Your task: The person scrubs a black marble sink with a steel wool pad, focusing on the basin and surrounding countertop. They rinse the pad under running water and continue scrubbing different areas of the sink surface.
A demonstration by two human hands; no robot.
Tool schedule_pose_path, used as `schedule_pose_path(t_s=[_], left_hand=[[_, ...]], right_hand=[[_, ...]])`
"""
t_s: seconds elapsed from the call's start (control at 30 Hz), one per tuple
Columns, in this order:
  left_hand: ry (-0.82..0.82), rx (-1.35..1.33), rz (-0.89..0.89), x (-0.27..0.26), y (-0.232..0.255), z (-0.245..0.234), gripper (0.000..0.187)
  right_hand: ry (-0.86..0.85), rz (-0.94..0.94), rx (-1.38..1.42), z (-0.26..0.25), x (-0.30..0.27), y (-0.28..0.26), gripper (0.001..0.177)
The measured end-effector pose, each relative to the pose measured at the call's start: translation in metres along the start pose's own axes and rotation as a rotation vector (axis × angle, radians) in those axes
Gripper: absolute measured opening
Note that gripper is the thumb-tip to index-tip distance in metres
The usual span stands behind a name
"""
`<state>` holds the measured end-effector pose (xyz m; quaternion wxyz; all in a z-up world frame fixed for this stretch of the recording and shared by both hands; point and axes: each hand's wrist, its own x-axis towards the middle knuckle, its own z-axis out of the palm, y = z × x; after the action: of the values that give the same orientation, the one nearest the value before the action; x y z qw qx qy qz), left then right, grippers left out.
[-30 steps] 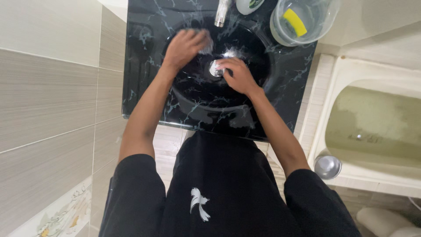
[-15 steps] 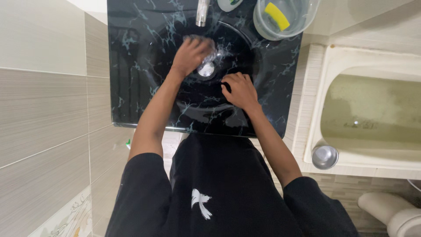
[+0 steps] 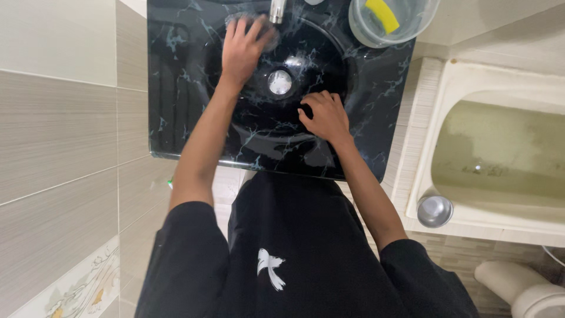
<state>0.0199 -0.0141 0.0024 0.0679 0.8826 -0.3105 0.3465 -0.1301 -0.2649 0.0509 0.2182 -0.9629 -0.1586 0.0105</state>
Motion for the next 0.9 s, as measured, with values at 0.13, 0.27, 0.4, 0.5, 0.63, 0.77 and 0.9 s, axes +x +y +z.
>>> schedule_pose_path(t_s=[0.13, 0.27, 0.4, 0.5, 0.63, 0.77, 0.9], left_hand=[[-0.336, 0.024, 0.2, -0.042, -0.006, -0.015, 0.024], [-0.282, -0.049, -0.026, -0.053, -0.025, -0.025, 0.025], [-0.756, 0.067, 0.047, -0.055, 0.01, -0.047, 0.015], [-0.638, -0.155, -0.048, -0.06, 0.028, -0.07, 0.032], [-0.5, -0.09, -0.081, -0.072, 0.031, -0.086, 0.04], [-0.654, -0.089, -0.128, -0.072, 0.036, -0.088, 0.042], [-0.574, -0.229, -0.353, -0.051, 0.048, -0.066, 0.047]], right_hand=[[-0.038, 0.012, -0.038, 0.0, 0.0, -0.001, 0.03], [-0.086, 0.017, -0.053, 0.002, 0.001, 0.001, 0.032], [-0.079, 0.002, -0.053, 0.001, -0.001, 0.001, 0.032], [-0.069, 0.009, -0.044, 0.001, -0.002, 0.002, 0.031], [-0.044, 0.003, -0.027, 0.004, -0.005, 0.005, 0.031], [-0.054, -0.001, -0.027, 0.003, -0.002, 0.005, 0.031], [-0.091, 0.017, -0.051, 0.0, 0.001, 0.004, 0.033]])
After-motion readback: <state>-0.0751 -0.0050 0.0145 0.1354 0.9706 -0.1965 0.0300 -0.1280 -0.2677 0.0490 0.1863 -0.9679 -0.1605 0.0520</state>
